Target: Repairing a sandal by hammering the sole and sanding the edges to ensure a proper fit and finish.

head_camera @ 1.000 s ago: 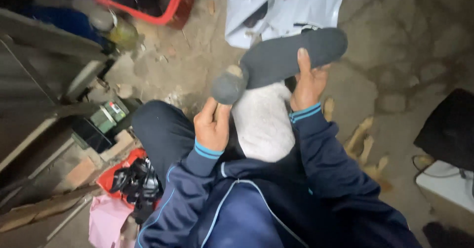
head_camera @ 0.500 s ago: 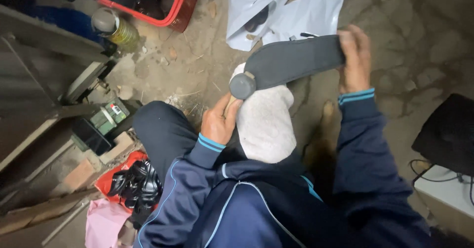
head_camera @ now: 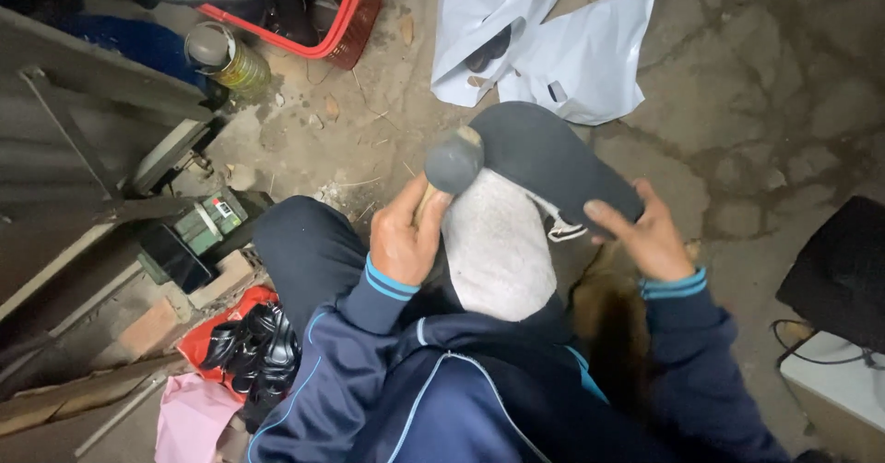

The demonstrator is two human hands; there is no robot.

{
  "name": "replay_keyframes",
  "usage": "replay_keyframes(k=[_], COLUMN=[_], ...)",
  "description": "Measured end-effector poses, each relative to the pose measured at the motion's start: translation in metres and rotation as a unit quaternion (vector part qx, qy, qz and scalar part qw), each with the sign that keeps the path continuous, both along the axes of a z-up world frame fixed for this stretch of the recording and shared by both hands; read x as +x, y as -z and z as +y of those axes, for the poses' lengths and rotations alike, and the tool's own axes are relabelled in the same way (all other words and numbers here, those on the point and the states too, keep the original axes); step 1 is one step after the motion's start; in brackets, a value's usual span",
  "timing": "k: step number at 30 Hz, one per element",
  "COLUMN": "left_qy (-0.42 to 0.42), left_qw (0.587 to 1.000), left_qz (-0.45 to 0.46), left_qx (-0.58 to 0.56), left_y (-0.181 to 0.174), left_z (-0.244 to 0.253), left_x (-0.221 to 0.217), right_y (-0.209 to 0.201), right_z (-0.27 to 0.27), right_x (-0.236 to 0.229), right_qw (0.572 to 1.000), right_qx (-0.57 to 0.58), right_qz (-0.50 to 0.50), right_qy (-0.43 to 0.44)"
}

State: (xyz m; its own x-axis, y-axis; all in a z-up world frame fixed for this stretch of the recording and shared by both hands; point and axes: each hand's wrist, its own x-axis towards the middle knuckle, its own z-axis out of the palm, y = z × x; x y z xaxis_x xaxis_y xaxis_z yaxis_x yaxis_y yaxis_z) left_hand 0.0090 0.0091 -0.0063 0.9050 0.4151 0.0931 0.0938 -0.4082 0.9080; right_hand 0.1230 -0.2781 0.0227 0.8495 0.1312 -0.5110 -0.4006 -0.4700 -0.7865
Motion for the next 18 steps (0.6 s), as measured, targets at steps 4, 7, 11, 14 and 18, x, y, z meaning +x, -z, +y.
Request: replay_keyframes(k=[4, 7, 11, 14, 18], left_qy=[0.027, 0.003, 0.012, 0.024, 0.019], left_qw=[0.999, 0.999, 0.992, 0.998, 0.999], left_qz=[-0.023, -0.053, -0.095, -0.05, -0.034], left_qx=[0.033, -0.01, 0.08, 0.044, 0.015], left_y=[-0.001, 0.05, -0.004, 0.0, 0.021], left_z=[-0.004, -0.006, -0.016, -0.016, -0.017], left_x=[0.008, -0.01, 0.001, -0.001, -0.002], right_y=[0.022, -0.003, -0.006, 0.009, 0.005], right_z=[0.0, 0.004, 0.006, 0.0, 0.002], right_x=[-0.02, -0.013, -0.018, -0.015, -0.016], right_qw=[0.999, 0.996, 0.995, 0.993, 0.993], right_qx=[0.025, -0.083, -0.075, -0.067, -0.035], right_qz=[-0.002, -0.024, -0.036, -0.065, -0.083], right_qy=[0.04, -0.029, -0.056, -0.078, -0.076])
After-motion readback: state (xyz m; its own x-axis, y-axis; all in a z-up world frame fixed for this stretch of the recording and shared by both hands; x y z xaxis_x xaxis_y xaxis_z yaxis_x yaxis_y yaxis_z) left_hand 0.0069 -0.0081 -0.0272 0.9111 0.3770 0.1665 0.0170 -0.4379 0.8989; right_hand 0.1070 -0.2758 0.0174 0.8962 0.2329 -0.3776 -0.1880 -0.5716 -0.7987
